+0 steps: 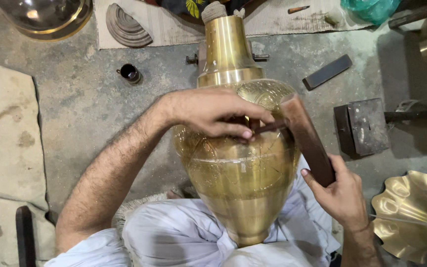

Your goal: The person sits cross-legged on the floor with a large brass vase held between their legs. They position a small chisel against the vase's etched surface and strike it with a wooden mallet, repeatedly repositioning the chisel to engrave decorative patterns across the brass body.

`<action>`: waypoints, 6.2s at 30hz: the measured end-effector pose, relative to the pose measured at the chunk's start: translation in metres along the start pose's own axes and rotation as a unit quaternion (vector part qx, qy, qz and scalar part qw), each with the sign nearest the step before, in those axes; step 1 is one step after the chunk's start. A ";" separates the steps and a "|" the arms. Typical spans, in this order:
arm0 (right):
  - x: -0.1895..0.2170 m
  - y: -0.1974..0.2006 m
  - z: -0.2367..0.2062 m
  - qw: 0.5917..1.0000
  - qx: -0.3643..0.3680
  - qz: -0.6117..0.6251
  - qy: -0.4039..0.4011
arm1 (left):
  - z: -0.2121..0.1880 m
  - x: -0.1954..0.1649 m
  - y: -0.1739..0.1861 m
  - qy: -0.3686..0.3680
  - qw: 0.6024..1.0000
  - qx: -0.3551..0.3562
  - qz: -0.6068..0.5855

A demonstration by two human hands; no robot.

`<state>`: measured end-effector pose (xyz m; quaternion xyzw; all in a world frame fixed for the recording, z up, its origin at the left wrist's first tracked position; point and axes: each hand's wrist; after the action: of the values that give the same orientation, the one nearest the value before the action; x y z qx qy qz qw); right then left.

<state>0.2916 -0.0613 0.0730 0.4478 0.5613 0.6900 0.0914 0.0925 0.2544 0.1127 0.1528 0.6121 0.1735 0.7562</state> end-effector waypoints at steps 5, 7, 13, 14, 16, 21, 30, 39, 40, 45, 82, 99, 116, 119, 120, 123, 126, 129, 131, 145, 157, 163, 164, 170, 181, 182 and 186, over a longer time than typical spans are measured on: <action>0.005 -0.001 0.004 0.998 -0.049 0.007 0.029 | 0.009 0.005 0.000 -0.030 0.998 0.051 0.005; 0.001 -0.004 0.001 0.993 -0.090 0.048 0.064 | 0.013 0.006 -0.001 0.062 0.991 0.118 0.001; -0.009 -0.016 -0.014 0.949 -0.193 0.175 0.177 | 0.018 0.006 0.001 0.014 0.992 0.124 -0.025; -0.009 -0.016 -0.015 0.945 -0.209 0.111 0.225 | 0.020 0.005 -0.001 0.010 0.992 0.126 -0.011; -0.006 -0.016 -0.017 0.939 -0.223 0.049 0.255 | 0.022 0.003 -0.001 0.002 0.991 0.133 0.018; 0.008 -0.022 -0.025 0.962 -0.177 0.186 0.092 | 0.019 0.002 0.004 0.013 0.990 0.140 -0.017; 0.023 -0.016 -0.016 0.939 -0.214 0.014 0.269 | 0.016 0.003 0.006 0.002 0.991 0.124 -0.048; 0.025 -0.010 -0.006 0.951 -0.218 0.067 0.211 | 0.008 0.001 0.008 0.008 0.996 0.083 -0.042; 0.027 -0.009 -0.004 0.945 -0.205 0.179 0.181 | 0.008 0.001 0.009 0.003 0.997 0.074 -0.026; 0.033 0.001 0.005 0.941 -0.171 0.046 0.287 | 0.008 0.000 0.008 0.021 0.996 0.083 -0.013; 0.069 0.047 0.068 0.947 -0.054 0.060 0.310 | -0.035 -0.010 -0.006 0.081 0.991 -0.103 -0.009; 0.108 0.045 0.097 0.862 -0.061 0.440 0.243 | -0.037 0.006 -0.006 0.089 0.984 -0.133 -0.081; 0.133 0.036 0.114 0.938 -0.005 0.151 0.312 | -0.051 0.008 -0.009 0.037 0.980 -0.192 -0.028; 0.131 0.038 0.115 0.942 0.036 0.016 0.332 | -0.055 0.008 -0.013 0.033 0.977 -0.207 -0.042; 0.130 0.038 0.116 0.923 0.064 -0.068 0.373 | -0.055 0.008 -0.014 0.045 0.978 -0.202 -0.032; 0.128 0.037 0.122 0.951 0.016 0.091 0.296 | -0.059 0.008 -0.016 0.092 0.973 -0.206 -0.052; 0.127 0.037 0.128 0.913 0.066 -0.019 0.401 | -0.061 0.008 -0.017 0.069 0.973 -0.221 -0.009; 0.128 0.038 0.132 0.930 0.101 0.053 0.349 | -0.062 0.006 -0.018 0.079 0.972 -0.220 -0.026; 0.128 0.038 0.133 0.928 0.070 0.042 0.363 | -0.063 0.005 -0.020 0.081 0.971 -0.222 -0.043; 0.138 0.035 0.131 0.940 0.057 0.046 0.334 | -0.069 0.006 -0.028 0.089 0.960 -0.254 -0.075; 0.133 0.034 0.143 0.896 0.054 0.077 0.434 | -0.073 0.001 -0.029 0.088 0.959 -0.265 -0.037; 0.132 0.033 0.143 0.915 0.058 -0.007 0.398 | -0.072 0.003 -0.028 0.033 0.960 -0.276 -0.042; 0.131 0.030 0.142 0.917 0.056 0.103 0.381 | -0.072 0.002 -0.028 0.063 0.960 -0.266 -0.067; 0.129 0.025 0.147 0.904 0.068 0.071 0.416 | -0.074 0.001 -0.029 0.033 0.961 -0.273 -0.026; 0.142 0.041 0.137 0.879 -0.009 -0.061 0.472 | -0.075 0.003 -0.031 0.058 0.956 -0.285 -0.037; 0.142 0.040 0.139 0.910 0.018 0.057 0.410 | -0.075 0.003 -0.031 0.071 0.956 -0.279 -0.065; 0.142 0.039 0.142 0.879 0.047 -0.175 0.441 | -0.077 0.006 -0.033 0.058 0.958 -0.276 -0.056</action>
<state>0.3255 0.1128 0.1750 -0.0050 0.6444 0.7617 -0.0673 0.0207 0.2292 0.0769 -0.1064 0.5907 0.3016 0.7408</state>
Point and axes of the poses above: each hand's wrist, its own z-axis towards the middle knuckle, its own y-axis out of the back of the hand, x = y × z, and after that the axes turned 13 degrees about -x, right-handed
